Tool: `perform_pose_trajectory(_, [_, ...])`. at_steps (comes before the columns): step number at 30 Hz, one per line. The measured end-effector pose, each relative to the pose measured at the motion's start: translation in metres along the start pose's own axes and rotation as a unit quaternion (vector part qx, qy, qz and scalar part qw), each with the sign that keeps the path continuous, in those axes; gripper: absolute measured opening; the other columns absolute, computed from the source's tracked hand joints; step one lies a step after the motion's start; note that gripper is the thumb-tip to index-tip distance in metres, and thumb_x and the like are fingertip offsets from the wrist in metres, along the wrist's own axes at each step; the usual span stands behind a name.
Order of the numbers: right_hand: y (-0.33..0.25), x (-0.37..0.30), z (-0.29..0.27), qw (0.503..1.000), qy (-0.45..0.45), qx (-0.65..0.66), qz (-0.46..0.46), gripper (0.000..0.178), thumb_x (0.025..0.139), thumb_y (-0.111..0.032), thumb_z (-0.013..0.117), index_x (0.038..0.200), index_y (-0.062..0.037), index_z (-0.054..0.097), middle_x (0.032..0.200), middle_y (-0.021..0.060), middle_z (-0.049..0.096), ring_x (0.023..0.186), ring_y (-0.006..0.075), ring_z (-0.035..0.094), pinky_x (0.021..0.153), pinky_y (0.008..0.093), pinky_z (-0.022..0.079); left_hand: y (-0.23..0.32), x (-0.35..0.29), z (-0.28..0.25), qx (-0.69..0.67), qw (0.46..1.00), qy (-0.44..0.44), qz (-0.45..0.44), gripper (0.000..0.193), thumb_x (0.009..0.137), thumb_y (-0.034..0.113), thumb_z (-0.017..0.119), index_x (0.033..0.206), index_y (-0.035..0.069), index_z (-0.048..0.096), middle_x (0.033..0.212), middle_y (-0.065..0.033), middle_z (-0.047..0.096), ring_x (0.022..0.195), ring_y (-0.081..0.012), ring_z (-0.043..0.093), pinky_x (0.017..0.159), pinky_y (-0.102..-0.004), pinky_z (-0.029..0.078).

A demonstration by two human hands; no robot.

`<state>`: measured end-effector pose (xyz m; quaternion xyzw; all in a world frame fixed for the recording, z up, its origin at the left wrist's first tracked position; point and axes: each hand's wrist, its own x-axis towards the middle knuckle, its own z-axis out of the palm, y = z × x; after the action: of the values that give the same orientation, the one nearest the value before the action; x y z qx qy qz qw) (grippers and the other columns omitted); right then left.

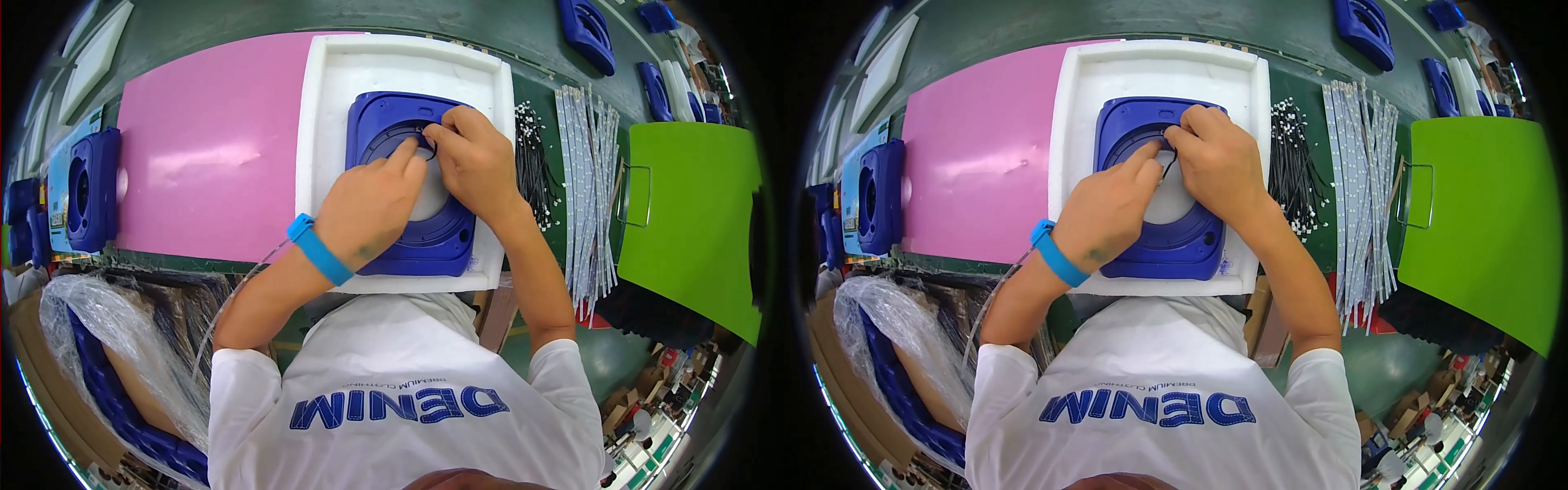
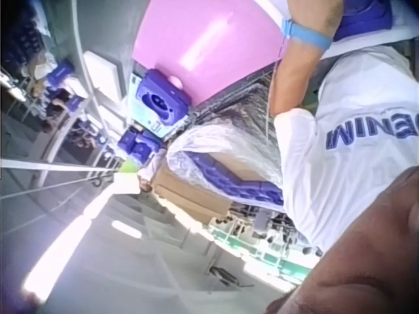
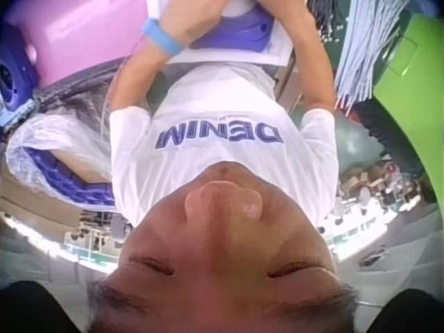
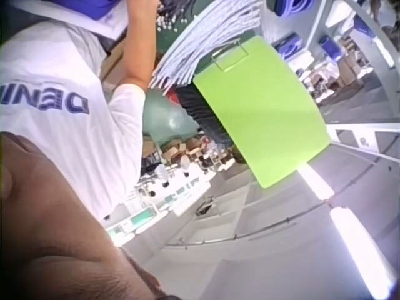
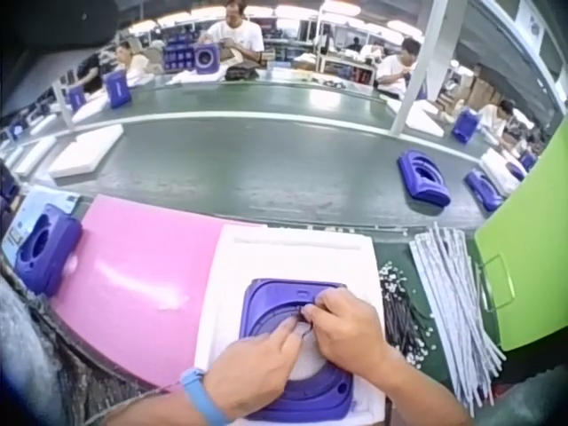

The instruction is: The person assembles electronic components by hand, inserting LED strips and wires into plastic housings.

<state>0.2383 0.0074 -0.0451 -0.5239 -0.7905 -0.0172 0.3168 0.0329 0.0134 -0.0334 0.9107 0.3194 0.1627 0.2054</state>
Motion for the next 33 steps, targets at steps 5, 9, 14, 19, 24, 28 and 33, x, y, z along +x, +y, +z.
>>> perform_pose_trajectory(5, [0.000,0.004,0.002,0.998,-0.024,-0.045,-0.042,0.015,0.075,-0.005,0.070,0.089,-0.0034,0.074,0.085,0.0048,0.059,0.079,0.0246,0.062,0.065,0.0372,0.054,-0.006,-0.007,0.003,-0.057,0.998,0.008,0.005,0.010,0.098,0.004,0.056,0.105,-0.003,0.055,0.144,-0.0284,0.060,0.096,-0.0432,0.068,0.083,-0.0474,0.057])
perform_pose_trajectory(9, [-0.002,0.000,0.010,0.995,0.002,-0.093,-0.047,0.013,0.074,-0.009,0.070,0.086,-0.0043,0.071,0.084,0.0040,0.057,0.078,0.0224,0.062,0.061,0.0357,0.053,-0.004,-0.003,0.002,-0.049,0.999,0.008,0.000,0.009,0.099,0.004,0.056,0.105,-0.003,0.055,0.144,-0.0285,0.060,0.097,-0.0424,0.068,0.085,-0.0470,0.056])
perform_pose_trajectory(14, [-0.001,0.002,0.007,0.990,-0.037,-0.121,-0.054,0.014,0.074,-0.011,0.070,0.086,-0.0048,0.071,0.084,0.0032,0.057,0.078,0.0214,0.062,0.060,0.0341,0.052,-0.007,-0.006,0.007,-0.055,0.998,0.023,0.017,0.009,0.101,0.006,0.057,0.103,-0.002,0.055,0.143,-0.0287,0.060,0.096,-0.0427,0.067,0.084,-0.0472,0.056])
perform_pose_trajectory(19, [0.000,0.006,0.012,0.988,-0.024,-0.113,-0.101,0.015,0.075,-0.014,0.070,0.086,-0.0049,0.071,0.085,0.0030,0.057,0.080,0.0202,0.062,0.061,0.0326,0.052,-0.005,-0.009,0.007,-0.094,0.995,0.036,-0.008,0.010,0.100,0.006,0.060,0.103,-0.001,0.054,0.141,-0.0291,0.062,0.093,-0.0445,0.066,0.082,-0.0477,0.055])
perform_pose_trajectory(24, [-0.004,0.008,0.008,0.983,-0.073,-0.139,-0.093,0.017,0.075,-0.014,0.070,0.089,-0.0047,0.072,0.086,0.0030,0.058,0.081,0.0200,0.062,0.062,0.0328,0.053,-0.007,-0.009,0.006,-0.065,0.998,0.023,0.004,0.012,0.095,0.006,0.057,0.104,-0.003,0.058,0.139,-0.0319,0.063,0.094,-0.0348,0.069,0.086,-0.0434,0.057])
perform_pose_trajectory(28, [0.005,0.010,0.010,0.987,-0.034,-0.105,-0.112,0.017,0.075,-0.014,0.070,0.090,-0.0046,0.072,0.086,0.0034,0.058,0.079,0.0205,0.063,0.061,0.0336,0.053,-0.006,-0.015,0.004,-0.094,0.993,0.072,-0.008,0.011,0.099,0.006,0.061,0.107,-0.001,0.061,0.134,-0.0253,0.068,0.099,-0.0376,0.070,0.086,-0.0440,0.057])
perform_pose_trajectory(33, [0.010,0.008,0.009,0.992,-0.017,-0.066,-0.103,0.021,0.077,-0.002,0.075,0.098,-0.0026,0.075,0.087,0.0047,0.064,0.072,0.0224,0.065,0.059,0.0353,0.054,-0.016,-0.028,-0.011,-0.151,0.970,0.185,-0.031,0.011,0.098,0.001,0.068,0.108,0.000,0.069,0.122,-0.0171,0.074,0.103,-0.0367,0.071,0.089,-0.0426,0.057])
